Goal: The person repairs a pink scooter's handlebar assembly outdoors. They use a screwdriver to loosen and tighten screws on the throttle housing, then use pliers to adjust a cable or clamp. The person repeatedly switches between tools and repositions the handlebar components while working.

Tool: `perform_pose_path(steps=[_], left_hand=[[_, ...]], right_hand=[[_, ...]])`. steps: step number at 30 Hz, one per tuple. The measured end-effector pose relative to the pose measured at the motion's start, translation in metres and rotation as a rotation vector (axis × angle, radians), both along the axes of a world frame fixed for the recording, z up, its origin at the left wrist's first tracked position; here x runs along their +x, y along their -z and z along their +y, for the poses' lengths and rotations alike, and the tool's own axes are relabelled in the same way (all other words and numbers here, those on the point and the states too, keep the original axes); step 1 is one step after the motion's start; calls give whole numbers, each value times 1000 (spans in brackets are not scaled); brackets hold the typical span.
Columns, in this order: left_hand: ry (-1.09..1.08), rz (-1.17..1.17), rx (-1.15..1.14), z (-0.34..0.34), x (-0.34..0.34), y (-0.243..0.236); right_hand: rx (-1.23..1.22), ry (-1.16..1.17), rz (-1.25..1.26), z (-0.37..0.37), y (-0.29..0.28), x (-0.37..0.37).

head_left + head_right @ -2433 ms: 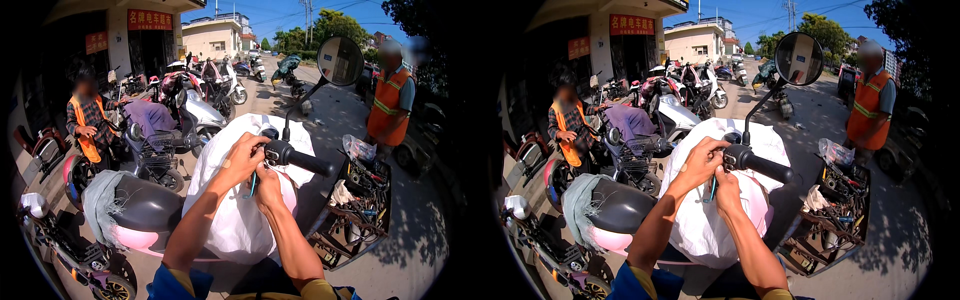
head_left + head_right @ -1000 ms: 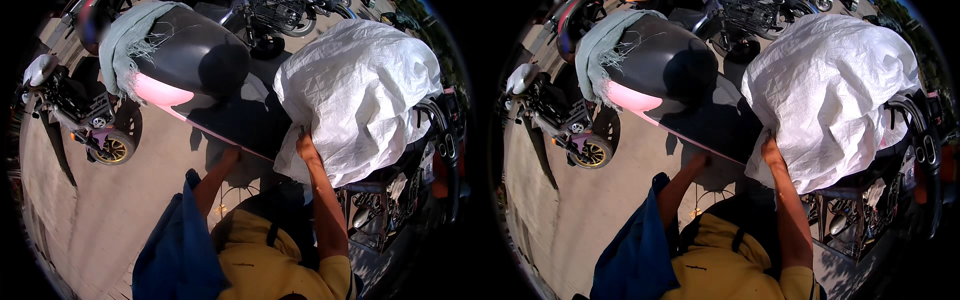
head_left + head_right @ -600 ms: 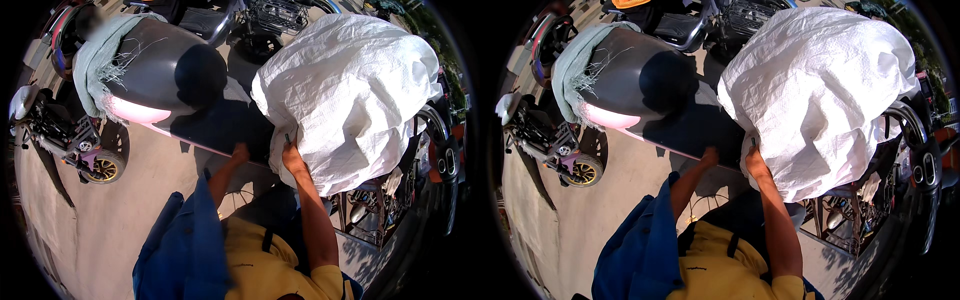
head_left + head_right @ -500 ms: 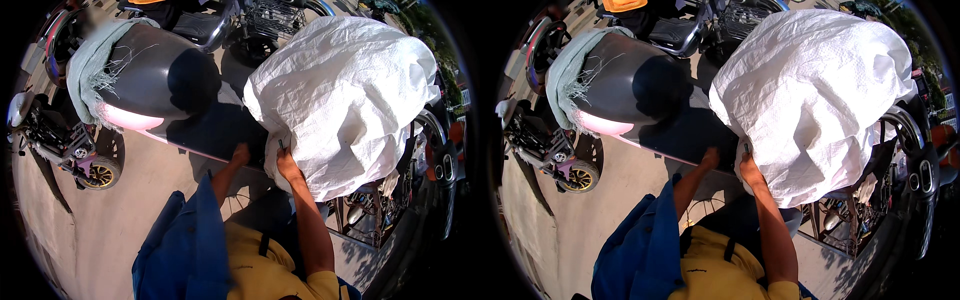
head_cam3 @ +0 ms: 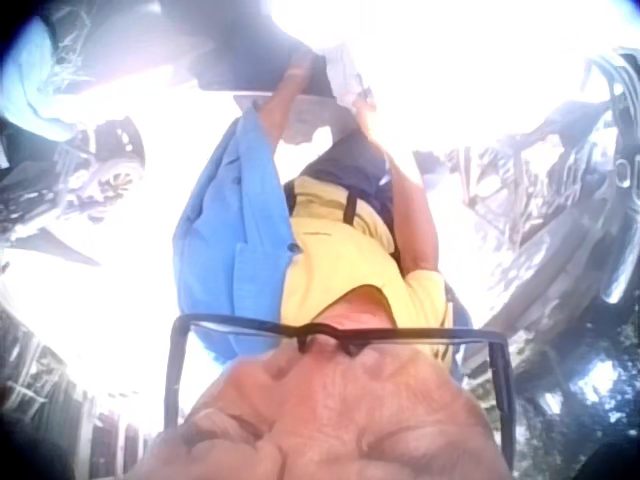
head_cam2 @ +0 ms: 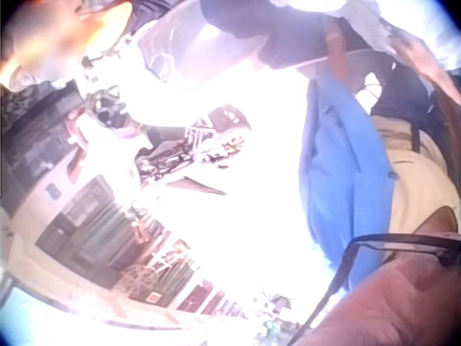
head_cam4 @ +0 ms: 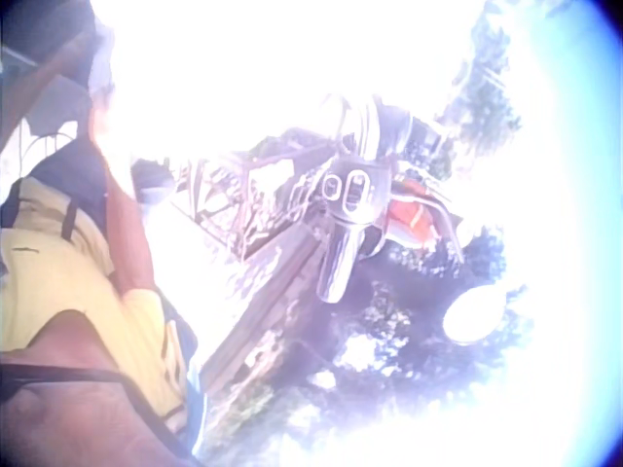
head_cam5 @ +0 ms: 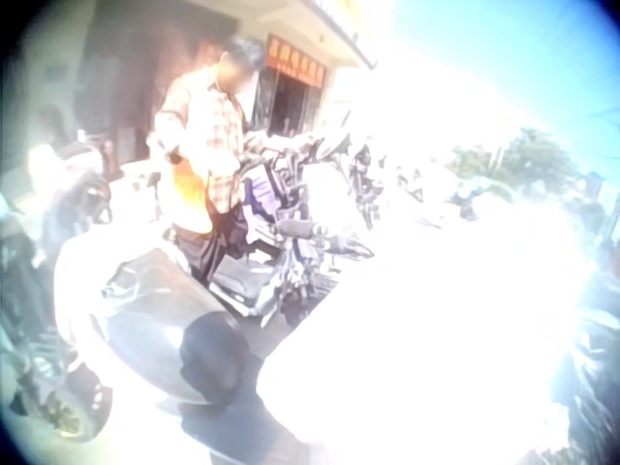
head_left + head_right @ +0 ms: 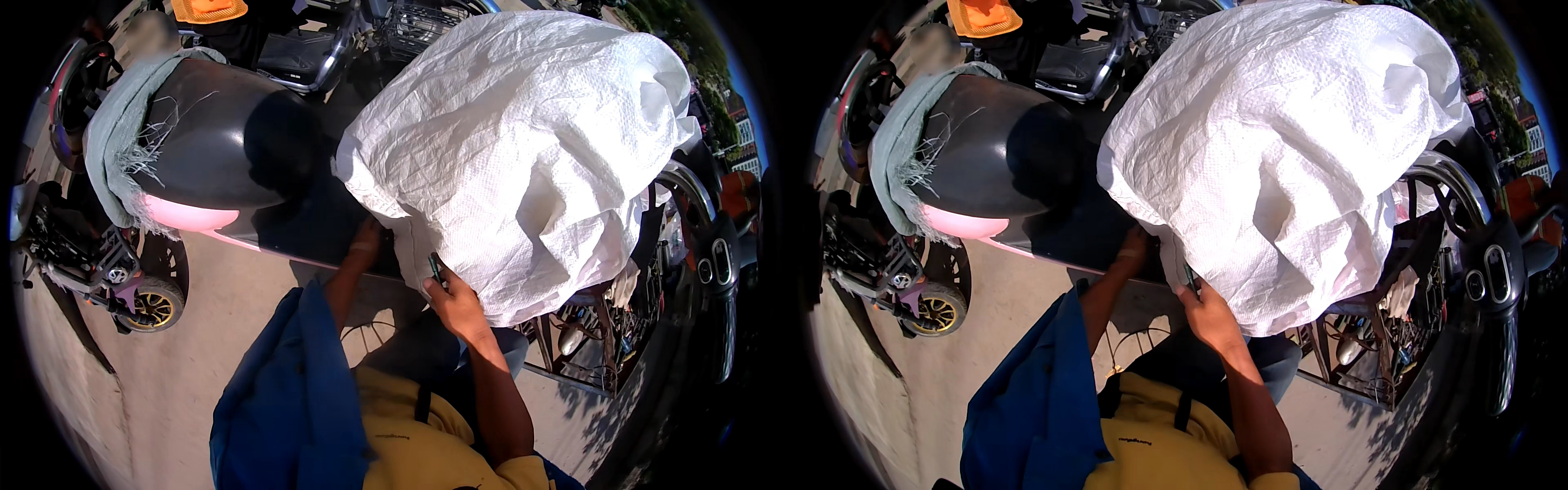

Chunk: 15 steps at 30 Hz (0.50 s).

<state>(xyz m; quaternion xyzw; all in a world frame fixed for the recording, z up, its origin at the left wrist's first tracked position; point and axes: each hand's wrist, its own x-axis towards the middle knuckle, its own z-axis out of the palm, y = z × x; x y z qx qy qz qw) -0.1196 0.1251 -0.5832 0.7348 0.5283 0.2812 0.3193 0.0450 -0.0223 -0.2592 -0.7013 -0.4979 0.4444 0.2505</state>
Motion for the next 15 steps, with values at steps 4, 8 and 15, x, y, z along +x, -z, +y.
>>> perform_pose_path(steps=[4, 8, 15], left_hand=[[-47, 31, 36, -7, -23, -4], [-250, -88, -18, -60, -47, -40], [-226, -283, 14, -153, -44, -143]], right_hand=[[-107, 139, 383, -43, -63, 1], [26, 243, 556, -94, -108, 36], [929, 559, 379, -134, -184, 143]])
